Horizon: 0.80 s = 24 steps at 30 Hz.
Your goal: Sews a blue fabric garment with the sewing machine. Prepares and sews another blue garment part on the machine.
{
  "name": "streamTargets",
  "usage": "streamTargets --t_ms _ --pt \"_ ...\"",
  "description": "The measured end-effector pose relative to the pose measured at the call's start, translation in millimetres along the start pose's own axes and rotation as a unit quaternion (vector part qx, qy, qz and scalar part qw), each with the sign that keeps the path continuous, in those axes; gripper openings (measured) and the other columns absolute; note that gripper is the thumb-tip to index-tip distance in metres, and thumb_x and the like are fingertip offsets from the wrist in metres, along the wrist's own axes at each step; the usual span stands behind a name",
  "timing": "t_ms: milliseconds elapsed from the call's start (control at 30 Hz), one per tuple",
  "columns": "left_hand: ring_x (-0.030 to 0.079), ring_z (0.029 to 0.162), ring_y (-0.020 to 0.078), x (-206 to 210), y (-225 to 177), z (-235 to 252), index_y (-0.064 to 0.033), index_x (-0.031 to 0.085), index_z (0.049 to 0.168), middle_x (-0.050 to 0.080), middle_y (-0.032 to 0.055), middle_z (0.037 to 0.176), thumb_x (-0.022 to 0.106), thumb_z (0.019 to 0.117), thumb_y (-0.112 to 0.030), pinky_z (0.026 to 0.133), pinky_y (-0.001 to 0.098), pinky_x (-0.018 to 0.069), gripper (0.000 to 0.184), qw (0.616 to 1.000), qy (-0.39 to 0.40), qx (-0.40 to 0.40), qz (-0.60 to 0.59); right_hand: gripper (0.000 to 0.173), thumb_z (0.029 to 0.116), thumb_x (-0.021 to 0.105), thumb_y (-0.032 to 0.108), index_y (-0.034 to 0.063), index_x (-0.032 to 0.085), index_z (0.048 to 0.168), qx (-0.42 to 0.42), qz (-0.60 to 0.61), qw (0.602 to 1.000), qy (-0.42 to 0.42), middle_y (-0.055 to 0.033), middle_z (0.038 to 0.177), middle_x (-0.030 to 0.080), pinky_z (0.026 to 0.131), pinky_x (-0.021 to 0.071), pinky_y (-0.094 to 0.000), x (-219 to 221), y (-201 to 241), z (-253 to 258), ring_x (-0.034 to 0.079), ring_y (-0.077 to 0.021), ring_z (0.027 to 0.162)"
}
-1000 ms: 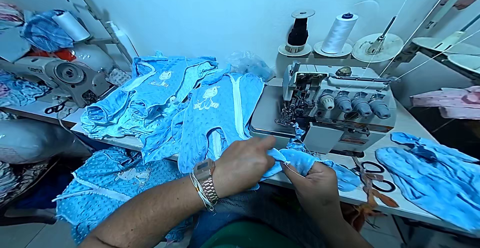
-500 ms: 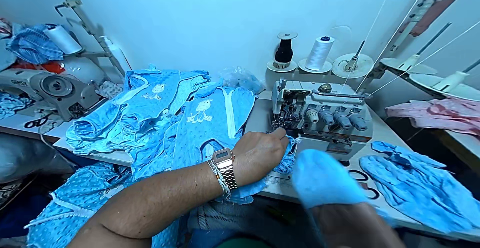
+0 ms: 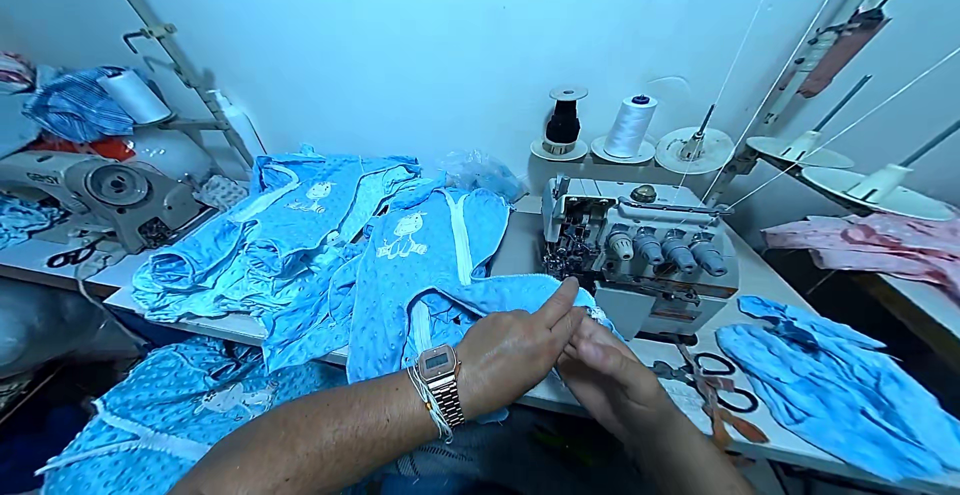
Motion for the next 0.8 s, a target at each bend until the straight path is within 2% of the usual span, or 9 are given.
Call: streamTargets --t_ms 167,233,300,400,500,567,667,733,800 --pt "0.060 0.053 0.0165 -10.5 7.6 -2.2 -0.0127 0.066 0.139 0.058 0.0126 0.146 0.061 0.0952 -0.001 0.047 0.0313 0.0497 0.046 0.998 0.012 0.053 0.014 0.034 0.0887 0.076 0.041 0.0168 0.074 0.113 -0.027 0.143 0.989 -0.007 0.0009 0.110 0.075 0.101 0.0532 -0.0336 5.3 -12.5 14.6 0.068 -0.0093 0.110" --pt "0.060 0.055 0.0169 -13.7 10.8 -5.1 -0.0156 0.065 0.139 0.059 0.0130 0.145 0.061 0.0946 -0.001 0.046 0.0313 0.0489 0.047 0.998 0.010 0.063 0.029 0.039 0.0875 0.076 0.047 0.0163 0.075 0.112 -0.005 0.174 0.985 -0.003 -0.0003 0.109 0.075 0.100 0.0541 -0.0343 4.3 -12.1 21.2 0.069 -0.0107 0.110" --pt "0.063 0.062 0.0213 -10.8 14.3 -12.9 -0.0168 0.067 0.137 0.062 0.0152 0.140 0.065 0.0916 -0.003 0.048 0.0332 0.0487 0.048 0.995 -0.072 0.038 0.050 0.053 0.0860 0.073 0.056 0.0143 0.073 0.119 0.012 0.211 0.977 -0.010 -0.0035 0.115 0.074 0.100 0.0545 -0.0364 2.4 -8.4 28.2 0.068 -0.0144 0.113" --pt "0.071 0.079 0.0300 3.3 30.0 -27.5 -0.0032 0.071 0.109 0.068 0.0186 0.111 0.073 0.0783 -0.015 0.057 0.0401 0.0583 0.033 0.960 -0.254 -0.102 0.051 0.082 0.0835 0.066 0.070 0.0120 0.056 0.141 0.004 0.275 0.961 -0.024 -0.0099 0.138 0.063 0.111 0.0465 -0.0408 1.2 -6.9 38.3 0.057 -0.0228 0.132" --pt "0.065 0.063 0.0229 17.6 40.0 -37.3 -0.0026 0.065 0.080 0.062 0.0087 0.075 0.074 0.0735 -0.027 0.051 0.0410 0.0537 0.026 0.935 -0.253 -0.246 0.017 0.087 0.0835 0.062 0.074 0.0120 0.052 0.144 -0.009 0.319 0.945 -0.070 -0.0104 0.142 0.060 0.113 0.0450 -0.0412 9.4 -16.8 41.9 0.055 -0.0239 0.135" --pt "0.062 0.056 0.0184 26.6 39.6 -41.8 -0.0048 0.063 0.066 0.059 0.0051 0.063 0.064 0.0810 -0.022 0.048 0.0374 0.0515 0.023 0.942 -0.239 -0.236 -0.017 0.087 0.0846 0.060 0.074 0.0116 0.051 0.145 -0.014 0.328 0.942 -0.074 -0.0105 0.143 0.059 0.113 0.0442 -0.0411 13.5 -22.1 42.8 0.054 -0.0237 0.136" --pt "0.061 0.059 0.0150 33.0 38.4 -46.0 -0.0052 0.063 0.064 0.059 0.0045 0.063 0.055 0.0898 -0.014 0.052 0.0292 0.0514 0.028 0.950 -0.285 -0.121 -0.032 0.085 0.0869 0.057 0.074 0.0097 0.053 0.143 -0.033 0.320 0.945 -0.063 -0.0106 0.142 0.059 0.114 0.0430 -0.0410 16.4 -23.1 43.3 0.053 -0.0238 0.137" --pt "0.067 0.071 0.0161 32.7 36.6 -49.4 -0.0032 0.067 0.073 0.066 0.0075 0.073 0.053 0.0929 -0.011 0.064 0.0277 0.0564 0.026 0.947 -0.312 -0.071 -0.037 0.086 0.0882 0.052 0.076 0.0072 0.055 0.140 -0.047 0.310 0.948 -0.062 -0.0122 0.140 0.061 0.114 0.0435 -0.0413 17.2 -20.6 42.9 0.054 -0.0247 0.136" --pt "0.068 0.079 0.0153 36.5 32.6 -53.6 0.0002 0.070 0.080 0.069 0.0100 0.080 0.051 0.0987 -0.012 0.074 0.0257 0.0574 0.029 0.933 -0.338 -0.076 -0.099 0.087 0.0883 0.049 0.078 0.0070 0.055 0.139 -0.052 0.302 0.950 -0.063 -0.0121 0.141 0.061 0.114 0.0431 -0.0416 19.5 -19.4 42.2 0.054 -0.0246 0.137"
Point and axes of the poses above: each hand's wrist, its own z-axis towards the middle knuckle, its own x-axis out of the palm, y = z × x, the point moved 2 cm from there along z, towards the middle knuckle
